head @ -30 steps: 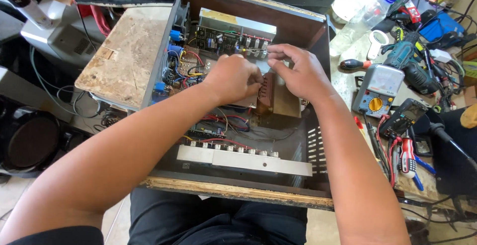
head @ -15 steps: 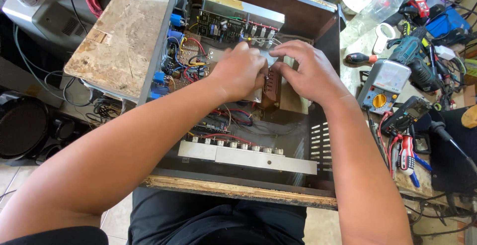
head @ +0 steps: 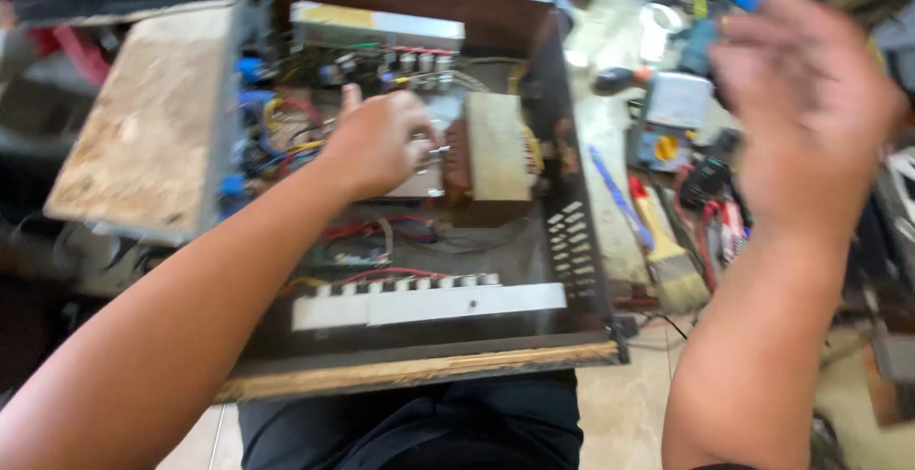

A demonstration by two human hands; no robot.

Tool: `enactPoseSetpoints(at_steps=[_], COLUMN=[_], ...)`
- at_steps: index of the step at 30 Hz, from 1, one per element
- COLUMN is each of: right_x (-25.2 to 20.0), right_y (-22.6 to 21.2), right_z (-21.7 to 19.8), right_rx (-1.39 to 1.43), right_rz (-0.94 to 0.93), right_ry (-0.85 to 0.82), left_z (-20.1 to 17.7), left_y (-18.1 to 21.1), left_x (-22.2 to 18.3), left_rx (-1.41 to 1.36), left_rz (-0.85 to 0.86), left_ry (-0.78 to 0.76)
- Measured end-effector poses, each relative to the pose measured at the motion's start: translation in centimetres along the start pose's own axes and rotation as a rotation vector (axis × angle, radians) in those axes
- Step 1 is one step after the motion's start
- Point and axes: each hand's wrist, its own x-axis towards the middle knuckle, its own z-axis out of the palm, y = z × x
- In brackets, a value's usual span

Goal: Inspecting and repairing an electronic device, specifically marking components and soldering wires on a transformer assembly.

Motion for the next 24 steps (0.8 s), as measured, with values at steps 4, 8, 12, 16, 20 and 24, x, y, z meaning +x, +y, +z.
enactPoseSetpoints(at_steps=[4,8,12,16,20,24], right_x=[-10.1,-20.0,-20.5,-20.5,-24.3,-25.8], right_y=[6.9,14.8,16.7,22.8,36.2,38.0], right_z=[-5.2,-5.7,-4.9,-6.3,-8.6,-9.4], right_rx=[0.521,0.953,0.748,0.803,0.941,0.784], right_rz=[0.639,1.123,1.232,1.241,1.259,1.278], right_ry=[0.746,1.096,1.123,1.208,1.119,0.917], left_z=[0.4,-1.5,-2.2,-1.0,0.7,0.8], left_y=[-0.7,0.4,1.3,0.2,-1.8,-1.5], left_x=[0.0,-0.4,-0.5,-0.2,0.3,0.8], left_rx=[-0.080,-0.082,-0.049,-0.029,0.000,-0.055], left_rz=[0.029,-0.061,-0.141,-0.117,0.042,-0.020], left_ry=[0.069,0.021,-0.036,0.039,0.146,0.133])
